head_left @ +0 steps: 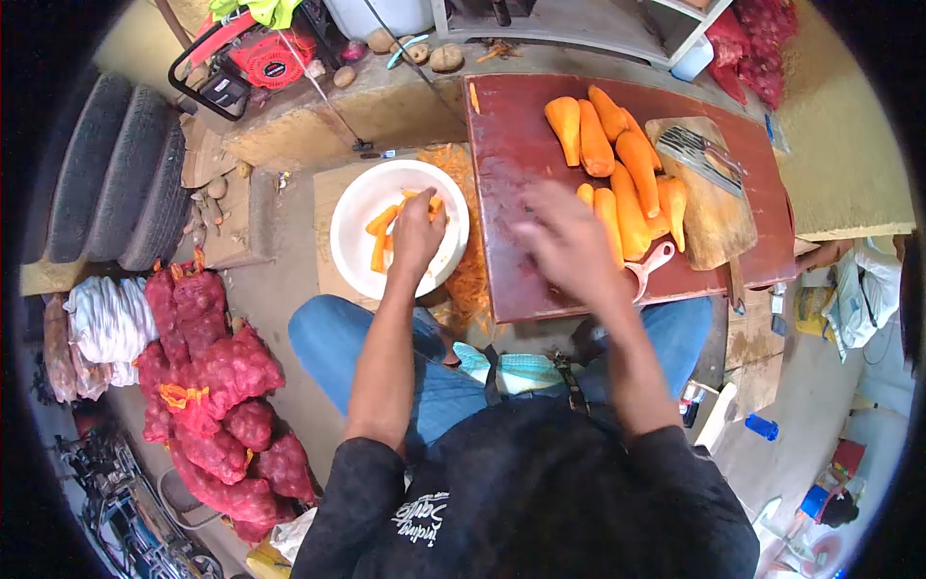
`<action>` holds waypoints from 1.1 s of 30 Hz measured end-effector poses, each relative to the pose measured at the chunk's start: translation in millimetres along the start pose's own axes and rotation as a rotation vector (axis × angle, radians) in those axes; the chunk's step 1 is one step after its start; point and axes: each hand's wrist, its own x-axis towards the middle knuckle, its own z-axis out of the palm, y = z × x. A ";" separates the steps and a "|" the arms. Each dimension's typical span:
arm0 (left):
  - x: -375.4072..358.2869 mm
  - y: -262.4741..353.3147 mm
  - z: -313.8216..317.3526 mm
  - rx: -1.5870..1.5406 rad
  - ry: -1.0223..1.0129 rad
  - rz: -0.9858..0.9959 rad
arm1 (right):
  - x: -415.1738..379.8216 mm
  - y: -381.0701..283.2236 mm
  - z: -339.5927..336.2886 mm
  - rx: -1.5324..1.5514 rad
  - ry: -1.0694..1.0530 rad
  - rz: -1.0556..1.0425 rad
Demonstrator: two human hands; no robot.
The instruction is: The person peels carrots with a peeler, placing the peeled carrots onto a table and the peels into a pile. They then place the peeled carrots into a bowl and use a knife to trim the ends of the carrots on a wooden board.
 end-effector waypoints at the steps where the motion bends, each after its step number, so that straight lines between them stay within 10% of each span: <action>1: 2.7 16.7 1.4 -0.061 0.061 0.056 | -9.6 5.3 -28.0 -0.068 0.024 0.177; 9: -37.6 155.8 10.6 -0.131 0.016 0.530 | -73.1 35.7 -63.2 -0.502 -0.023 0.204; 33: -34.6 193.3 51.5 -0.155 -0.284 0.311 | -41.9 58.3 -43.2 -0.396 0.078 0.409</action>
